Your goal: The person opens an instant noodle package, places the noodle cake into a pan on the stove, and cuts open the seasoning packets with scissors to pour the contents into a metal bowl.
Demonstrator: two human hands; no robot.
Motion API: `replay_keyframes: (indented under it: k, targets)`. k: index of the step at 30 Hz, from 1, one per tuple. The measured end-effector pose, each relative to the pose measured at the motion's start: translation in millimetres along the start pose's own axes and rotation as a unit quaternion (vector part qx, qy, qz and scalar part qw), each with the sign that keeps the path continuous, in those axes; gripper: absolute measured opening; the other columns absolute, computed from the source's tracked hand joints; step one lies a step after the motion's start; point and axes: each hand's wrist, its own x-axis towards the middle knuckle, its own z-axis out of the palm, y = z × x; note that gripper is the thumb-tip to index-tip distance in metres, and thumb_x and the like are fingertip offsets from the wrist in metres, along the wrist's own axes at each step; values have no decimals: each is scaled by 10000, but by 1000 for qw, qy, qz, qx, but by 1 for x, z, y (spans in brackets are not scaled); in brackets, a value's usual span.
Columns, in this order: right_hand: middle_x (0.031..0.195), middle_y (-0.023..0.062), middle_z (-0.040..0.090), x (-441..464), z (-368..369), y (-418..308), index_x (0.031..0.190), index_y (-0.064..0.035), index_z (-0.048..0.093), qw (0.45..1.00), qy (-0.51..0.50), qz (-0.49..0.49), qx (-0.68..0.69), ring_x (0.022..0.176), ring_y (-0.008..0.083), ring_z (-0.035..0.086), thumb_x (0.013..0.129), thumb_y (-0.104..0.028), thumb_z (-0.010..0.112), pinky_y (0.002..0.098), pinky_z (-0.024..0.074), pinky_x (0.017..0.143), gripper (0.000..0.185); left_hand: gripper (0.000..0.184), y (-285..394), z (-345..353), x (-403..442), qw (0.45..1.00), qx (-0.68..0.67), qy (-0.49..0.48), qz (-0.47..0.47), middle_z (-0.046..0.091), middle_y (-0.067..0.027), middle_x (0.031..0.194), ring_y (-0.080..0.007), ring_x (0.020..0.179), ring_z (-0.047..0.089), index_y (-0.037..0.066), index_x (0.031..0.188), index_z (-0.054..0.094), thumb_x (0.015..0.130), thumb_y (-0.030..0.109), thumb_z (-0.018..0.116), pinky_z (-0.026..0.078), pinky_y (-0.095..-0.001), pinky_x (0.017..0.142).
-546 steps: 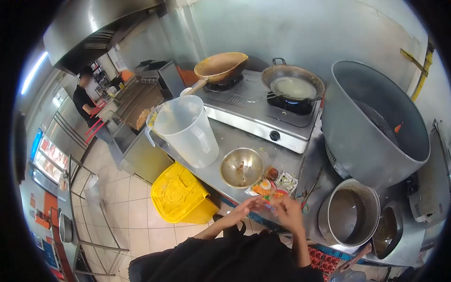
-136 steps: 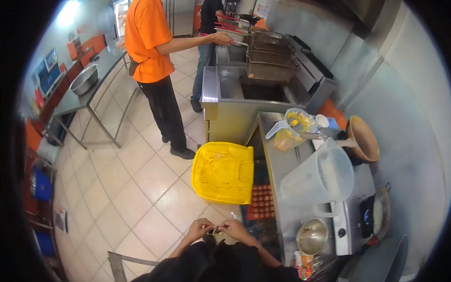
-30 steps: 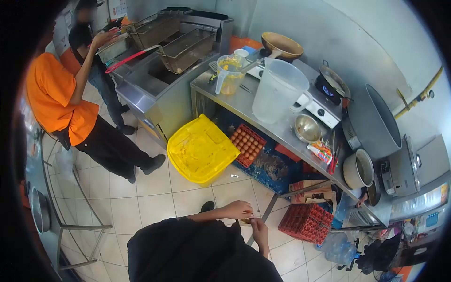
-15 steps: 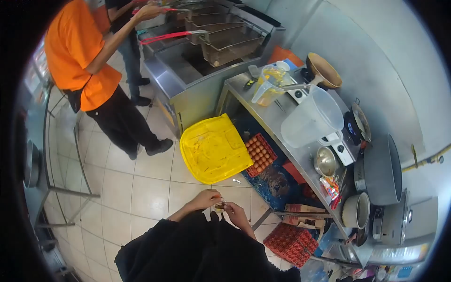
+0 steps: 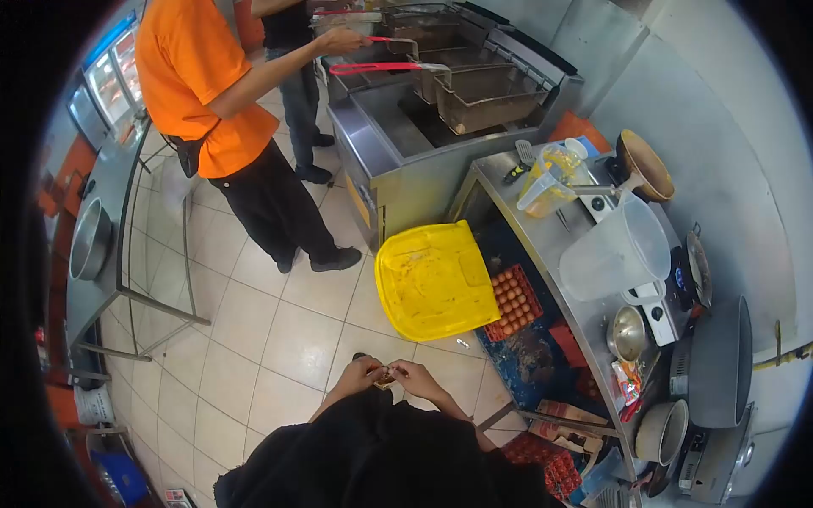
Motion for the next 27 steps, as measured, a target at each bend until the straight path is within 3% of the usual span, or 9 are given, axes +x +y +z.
replay_keyframes:
  k: [13,17,18,21,25,27]
  targets:
    - [721,38,541,93,-4,-39,899,-16,523,997,5,-14,-78,644,90,485,791,-156,491,220,392,602,180,181,-10,-88,57,997,11,70,13,521,-129,661,-266,645,514,12,721,575,716,189,536,404,-327,579]
    - [719,52,542,101,1,-38,897,-18,527,999,6,-8,-51,652,108,495,782,-180,499,227,393,612,199,160,-17,-100,63,998,16,65,-9,525,-131,668,-268,649,516,11,732,573,708,165,538,404,-327,580]
    - [715,103,550,104,3,-29,896,-32,514,999,12,-25,-47,657,177,525,773,-210,495,269,405,618,217,161,-17,-101,63,998,17,63,-22,527,-132,674,-269,651,518,13,741,573,706,166,541,405,-328,581]
    - [764,63,548,113,3,-16,916,-19,521,999,-17,-15,-48,709,122,503,782,-208,499,243,392,656,232,163,-24,-99,65,998,15,53,-14,529,-131,682,-268,645,518,17,745,574,708,172,542,406,-328,577]
    - [819,72,554,132,-2,-11,944,-15,515,1000,-15,2,-8,732,138,509,778,-202,504,248,393,677,250,161,-19,-106,71,995,-25,15,-92,530,-130,702,-263,679,522,13,749,565,720,169,536,405,-311,598]
    - [818,70,559,151,-7,-19,956,-21,517,1000,-20,-3,-5,734,135,510,778,-193,505,246,395,675,248,153,-27,-112,79,996,-14,22,-82,529,-124,684,-246,650,525,12,746,562,720,160,536,406,-301,579]
